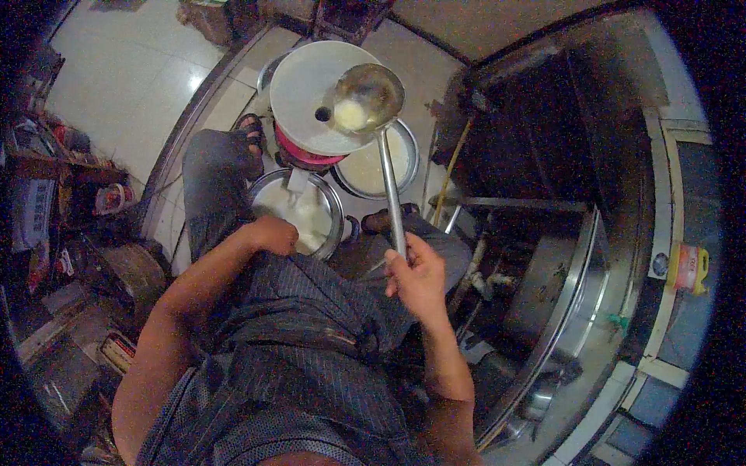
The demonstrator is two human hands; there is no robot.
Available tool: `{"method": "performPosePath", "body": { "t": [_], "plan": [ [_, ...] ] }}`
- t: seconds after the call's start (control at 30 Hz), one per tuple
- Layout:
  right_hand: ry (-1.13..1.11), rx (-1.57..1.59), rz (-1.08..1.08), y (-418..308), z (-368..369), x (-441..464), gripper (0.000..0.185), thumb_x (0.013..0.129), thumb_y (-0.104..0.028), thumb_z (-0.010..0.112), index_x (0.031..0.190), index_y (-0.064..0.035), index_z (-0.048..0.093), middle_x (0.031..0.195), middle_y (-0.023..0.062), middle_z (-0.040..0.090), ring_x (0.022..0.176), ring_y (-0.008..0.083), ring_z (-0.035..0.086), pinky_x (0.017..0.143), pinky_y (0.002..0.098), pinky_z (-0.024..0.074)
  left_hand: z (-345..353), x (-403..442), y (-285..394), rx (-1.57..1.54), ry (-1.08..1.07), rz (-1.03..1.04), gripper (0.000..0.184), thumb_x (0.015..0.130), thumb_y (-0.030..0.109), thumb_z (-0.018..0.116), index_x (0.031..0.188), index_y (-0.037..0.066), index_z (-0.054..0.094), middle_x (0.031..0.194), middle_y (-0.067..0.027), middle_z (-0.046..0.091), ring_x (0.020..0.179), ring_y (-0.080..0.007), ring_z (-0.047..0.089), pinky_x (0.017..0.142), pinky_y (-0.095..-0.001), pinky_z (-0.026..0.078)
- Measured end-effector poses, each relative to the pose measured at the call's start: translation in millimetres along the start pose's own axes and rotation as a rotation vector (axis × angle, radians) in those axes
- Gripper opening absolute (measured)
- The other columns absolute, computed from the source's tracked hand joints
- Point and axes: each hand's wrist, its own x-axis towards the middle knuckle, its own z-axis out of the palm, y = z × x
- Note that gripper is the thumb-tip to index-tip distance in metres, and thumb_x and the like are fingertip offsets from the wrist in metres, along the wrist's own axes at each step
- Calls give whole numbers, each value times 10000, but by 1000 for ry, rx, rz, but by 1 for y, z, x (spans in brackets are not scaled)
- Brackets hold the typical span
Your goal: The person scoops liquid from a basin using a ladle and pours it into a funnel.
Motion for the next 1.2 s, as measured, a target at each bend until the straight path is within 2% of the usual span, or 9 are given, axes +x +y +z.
{"method": "performPosePath", "body": {
  "t": [0.1,0.33,0.57,0.63,0.87,0.93,1.0,1.07,1.2],
  "plan": [
    [40,-45,-28,3,3,-2,305,893,-86,608,1170,39,572,672,32,570,442,87,510,405,231,403,-10,-4,7,-12,-75,-49,313,713,209,589,921,16,721,952,-190,700,884,-355,680,742,-464,522],
    [64,-215,-93,15,1,-5,417,882,-99,659,1257,31,531,754,48,599,536,90,560,457,257,471,-9,-1,7,-14,-85,-77,320,716,224,586,930,25,720,972,-176,702,894,-354,678,749,-459,525],
    [94,-271,-282,55,-11,-3,431,864,-50,642,1270,44,531,739,33,578,498,75,519,451,231,441,-9,0,10,17,-99,-66,331,748,280,575,951,66,724,1011,-161,699,936,-346,670,789,-458,519],
    [160,42,-159,56,-5,-6,426,876,-38,608,1282,44,507,731,50,580,491,94,525,442,237,434,-12,0,9,19,-104,-69,329,751,284,576,952,68,724,1016,-161,698,941,-346,669,797,-457,517],
    [220,365,-40,86,-11,64,305,919,-76,558,1206,13,505,656,47,540,460,129,520,417,284,439,2,16,-2,109,-149,-39,332,781,301,558,943,63,723,1012,-175,695,928,-351,674,807,-448,523],
    [261,387,73,122,-18,111,417,894,-92,558,1296,-16,476,612,52,498,450,131,484,407,268,392,1,16,0,123,-182,-26,331,787,299,552,939,61,724,1013,-180,694,925,-355,674,806,-447,524],
    [361,277,197,171,-24,164,409,855,-145,630,1230,-7,545,669,86,577,505,167,552,437,305,452,-6,10,6,60,-125,-68,316,795,291,555,926,58,724,998,-187,692,907,-369,672,802,-466,523],
    [663,-377,-16,298,-25,247,300,845,-182,650,1080,0,610,848,176,689,685,318,685,619,419,559,-12,9,10,77,-128,-31,310,799,284,554,921,54,723,984,-191,691,897,-375,671,800,-476,522],
    [526,-623,376,281,-13,261,309,806,-194,660,1046,-1,638,968,233,691,844,387,691,737,469,560,-9,8,11,36,-66,-65,294,817,274,552,907,50,721,957,-193,688,882,-383,665,800,-492,518]
  ]
}}
